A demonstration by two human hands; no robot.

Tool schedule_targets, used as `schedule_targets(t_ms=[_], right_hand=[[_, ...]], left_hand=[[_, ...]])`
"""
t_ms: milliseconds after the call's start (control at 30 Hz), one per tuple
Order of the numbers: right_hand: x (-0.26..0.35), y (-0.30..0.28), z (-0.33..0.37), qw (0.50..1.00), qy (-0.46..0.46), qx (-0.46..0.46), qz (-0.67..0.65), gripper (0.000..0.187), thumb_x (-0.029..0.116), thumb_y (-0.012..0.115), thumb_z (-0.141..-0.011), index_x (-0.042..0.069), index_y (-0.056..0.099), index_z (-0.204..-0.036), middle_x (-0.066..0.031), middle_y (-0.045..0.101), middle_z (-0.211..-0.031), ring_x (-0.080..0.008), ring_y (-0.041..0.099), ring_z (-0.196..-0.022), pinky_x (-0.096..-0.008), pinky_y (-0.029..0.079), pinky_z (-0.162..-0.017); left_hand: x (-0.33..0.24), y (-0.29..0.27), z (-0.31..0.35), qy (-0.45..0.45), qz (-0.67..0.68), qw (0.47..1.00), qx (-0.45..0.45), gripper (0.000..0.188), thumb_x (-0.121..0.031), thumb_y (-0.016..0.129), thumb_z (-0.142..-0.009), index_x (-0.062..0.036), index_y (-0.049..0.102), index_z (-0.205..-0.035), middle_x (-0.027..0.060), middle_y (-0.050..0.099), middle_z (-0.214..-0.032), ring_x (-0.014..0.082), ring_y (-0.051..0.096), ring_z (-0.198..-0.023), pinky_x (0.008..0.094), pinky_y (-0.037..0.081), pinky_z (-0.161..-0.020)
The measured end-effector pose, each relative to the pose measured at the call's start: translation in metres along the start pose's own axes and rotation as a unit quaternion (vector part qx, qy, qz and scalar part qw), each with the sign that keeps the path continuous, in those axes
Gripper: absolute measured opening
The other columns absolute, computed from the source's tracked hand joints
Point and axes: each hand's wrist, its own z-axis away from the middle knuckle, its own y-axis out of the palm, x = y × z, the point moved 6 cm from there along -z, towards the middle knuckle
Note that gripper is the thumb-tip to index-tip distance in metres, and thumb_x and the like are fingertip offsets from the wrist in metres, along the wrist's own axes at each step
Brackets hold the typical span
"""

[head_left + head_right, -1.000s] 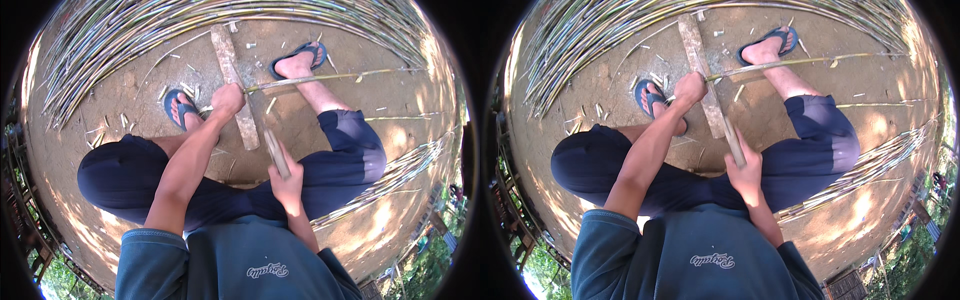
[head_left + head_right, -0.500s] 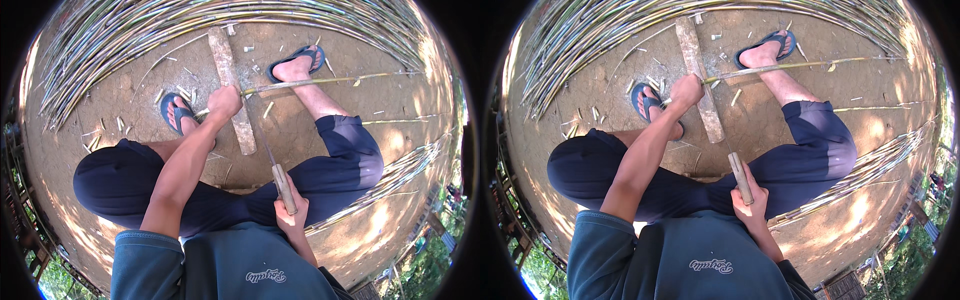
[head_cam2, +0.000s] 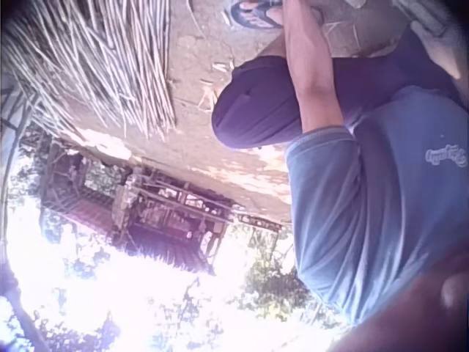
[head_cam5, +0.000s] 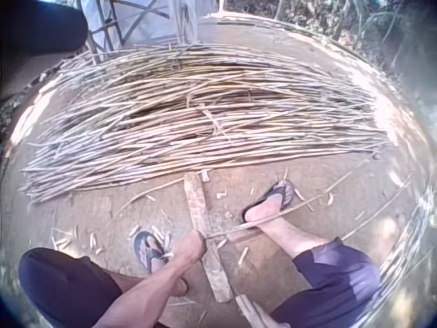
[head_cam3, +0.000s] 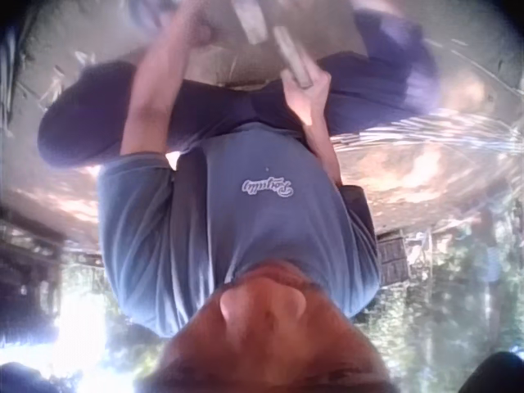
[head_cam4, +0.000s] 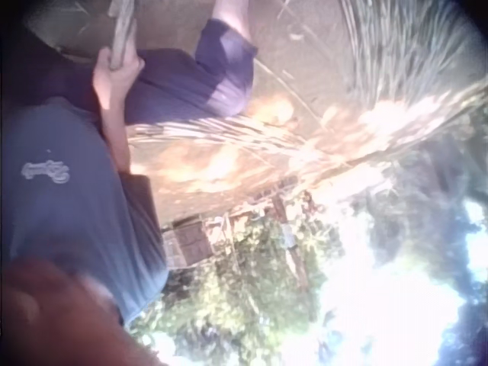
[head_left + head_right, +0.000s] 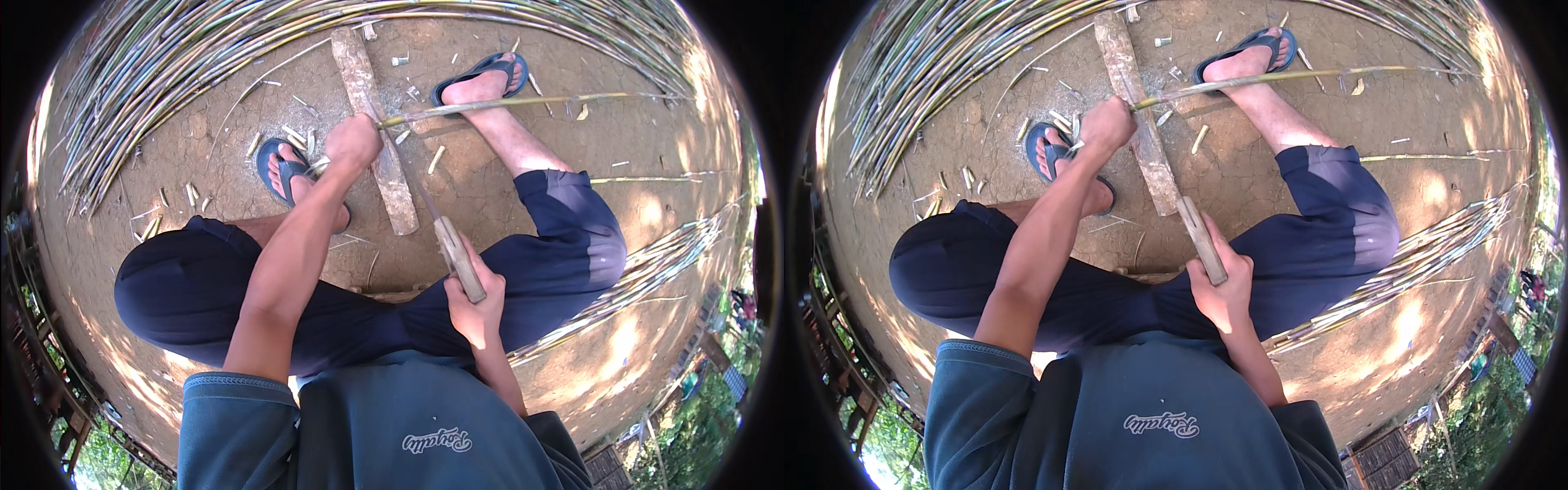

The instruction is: The person sits on the ground and uses a large knife to split long bamboo poles into thin strips. They place the bamboo on a wooden block, strike it with the knife, and then pull the strips apart by hand.

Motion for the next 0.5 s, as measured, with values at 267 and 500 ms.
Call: schedule_targets(t_ms=[267, 500], right_hand=[[0.003, -0.01, 0.032, 0.999, -0.053, 0.001, -0.014, 0.059, -0.006, 0.055, -0.071, -0.001, 0.056, -0.13, -0.0103, 0.07, -0.082, -0.0056, 0.059, -0.064, -0.0205, 0.048, -0.062], [-0.01, 0.025, -0.032, 1.0, -0.006, 0.005, 0.017, 0.058, -0.007, 0.055, -0.071, -0.002, 0.056, -0.129, -0.0128, 0.068, -0.08, -0.0045, 0.056, -0.064, -0.0221, 0.048, -0.062]], left_hand=[[0.008, 0.007, 0.006, 0.003, -0.036, 0.999, 0.016, 0.024, -0.016, 0.062, -0.081, -0.0004, 0.072, -0.097, 0.0217, 0.07, -0.099, 0.0355, 0.069, -0.092, 0.0426, 0.055, -0.081], [-0.013, 0.018, 0.013, 0.031, -0.03, 0.999, -0.004, 0.026, -0.021, 0.061, -0.082, 0.0011, 0.071, -0.092, 0.0234, 0.069, -0.091, 0.0378, 0.069, -0.086, 0.0455, 0.055, -0.079]])
